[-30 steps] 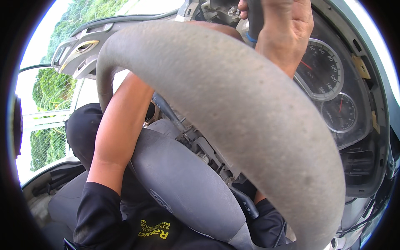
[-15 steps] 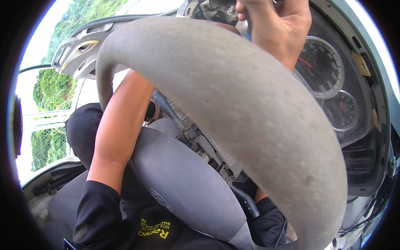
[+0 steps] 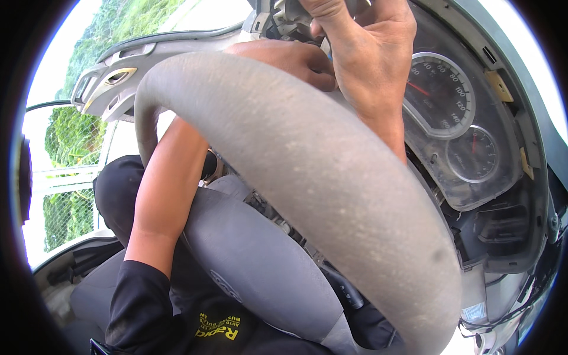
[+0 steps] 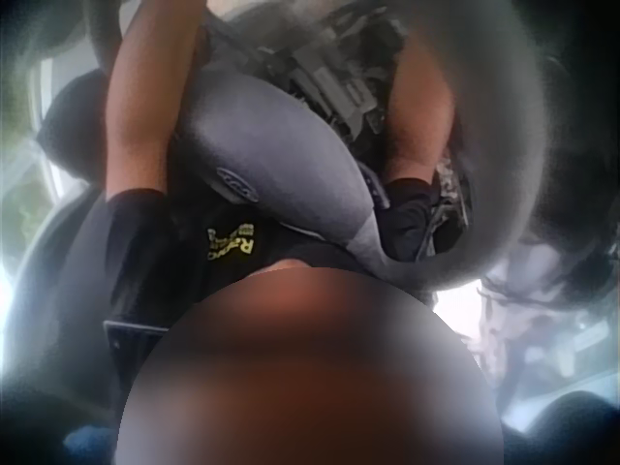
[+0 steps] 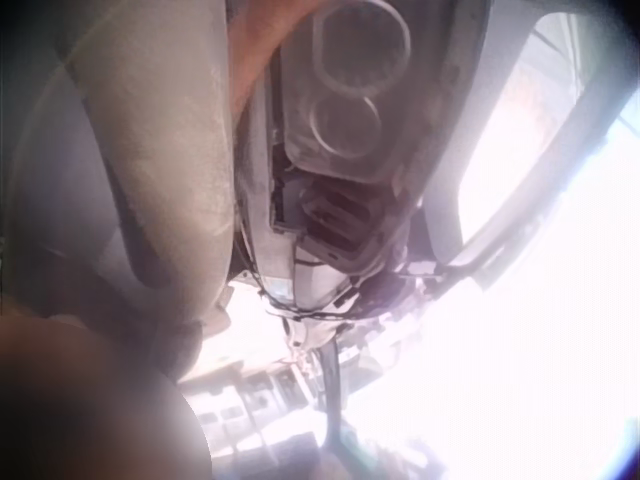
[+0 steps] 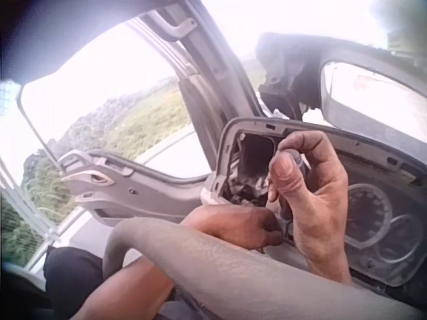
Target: The person uses a screwdriver to remove screws from the dashboard instrument cluster cover, then reattaches the cover and tightens the screws. The person handles the dashboard cover and screwdriver throughout the sequence.
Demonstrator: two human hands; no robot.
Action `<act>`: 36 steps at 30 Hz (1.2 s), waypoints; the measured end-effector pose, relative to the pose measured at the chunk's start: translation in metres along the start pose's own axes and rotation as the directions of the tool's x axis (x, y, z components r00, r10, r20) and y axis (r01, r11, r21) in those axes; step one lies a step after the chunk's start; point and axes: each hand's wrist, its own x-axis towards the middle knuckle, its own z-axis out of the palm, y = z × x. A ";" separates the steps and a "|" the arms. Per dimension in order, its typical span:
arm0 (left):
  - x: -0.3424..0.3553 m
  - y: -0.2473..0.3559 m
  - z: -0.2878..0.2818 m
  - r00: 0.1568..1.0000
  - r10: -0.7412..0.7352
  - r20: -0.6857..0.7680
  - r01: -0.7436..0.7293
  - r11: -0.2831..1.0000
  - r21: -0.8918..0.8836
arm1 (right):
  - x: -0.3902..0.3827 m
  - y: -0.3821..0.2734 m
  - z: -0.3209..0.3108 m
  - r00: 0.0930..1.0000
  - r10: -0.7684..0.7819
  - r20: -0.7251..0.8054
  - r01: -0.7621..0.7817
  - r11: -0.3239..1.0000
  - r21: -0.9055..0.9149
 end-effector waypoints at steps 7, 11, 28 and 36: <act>-0.002 0.003 -0.005 0.991 -0.133 0.023 0.135 0.988 -0.078 | -0.001 -0.002 0.004 0.998 0.019 0.065 -0.022 0.999 0.045; 0.003 0.008 0.001 0.958 -0.282 0.047 0.285 0.932 -0.225 | -0.009 0.014 -0.006 0.996 -0.092 0.017 0.094 0.978 -0.184; 0.019 0.013 0.004 0.858 -0.488 0.162 0.509 0.765 -0.394 | -0.003 -0.002 -0.014 0.996 -0.052 0.066 0.060 0.988 -0.141; 0.006 0.001 0.017 0.923 -0.383 0.035 0.358 0.825 -0.437 | -0.007 0.008 0.005 0.979 -0.196 -0.056 0.190 0.977 -0.099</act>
